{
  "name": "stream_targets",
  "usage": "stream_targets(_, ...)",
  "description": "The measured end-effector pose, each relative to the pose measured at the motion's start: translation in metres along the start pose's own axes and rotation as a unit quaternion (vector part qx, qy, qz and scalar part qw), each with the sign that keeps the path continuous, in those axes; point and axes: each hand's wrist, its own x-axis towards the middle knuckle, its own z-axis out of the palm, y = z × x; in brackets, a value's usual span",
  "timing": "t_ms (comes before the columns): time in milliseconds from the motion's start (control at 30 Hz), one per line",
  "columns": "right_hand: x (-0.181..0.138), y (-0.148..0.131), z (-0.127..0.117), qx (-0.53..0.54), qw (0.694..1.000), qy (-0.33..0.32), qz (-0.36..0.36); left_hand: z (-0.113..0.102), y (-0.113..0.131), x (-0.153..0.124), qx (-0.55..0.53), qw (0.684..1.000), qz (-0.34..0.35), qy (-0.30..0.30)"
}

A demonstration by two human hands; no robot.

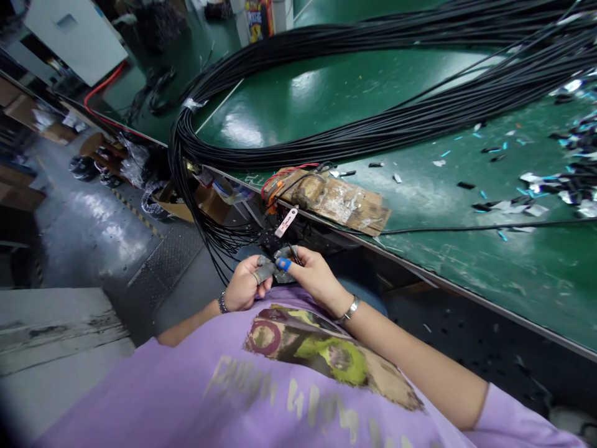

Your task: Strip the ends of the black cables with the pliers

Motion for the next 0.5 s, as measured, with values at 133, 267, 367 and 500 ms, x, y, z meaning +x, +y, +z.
stream_targets(133,0.0008,0.0003,0.0015,0.036,0.999,0.0,0.025,-0.0005,0.0002,-0.0007,0.008,1.0,-0.004,-0.008)
stream_targets(267,0.0003,-0.0011,0.0029,0.125,0.985,-0.038,0.114,-0.001,-0.0006,-0.0015,0.0,1.0,-0.012,-0.027)
stream_targets(367,0.0002,-0.0016,0.003,0.185,0.964,-0.067,0.18,-0.002,-0.0023,-0.0006,-0.027,0.998,-0.026,-0.059)
stream_targets(500,0.0005,-0.002,0.0026,0.183,0.966,-0.063,0.169,-0.0041,-0.0039,0.002,-0.079,0.993,-0.056,-0.072)
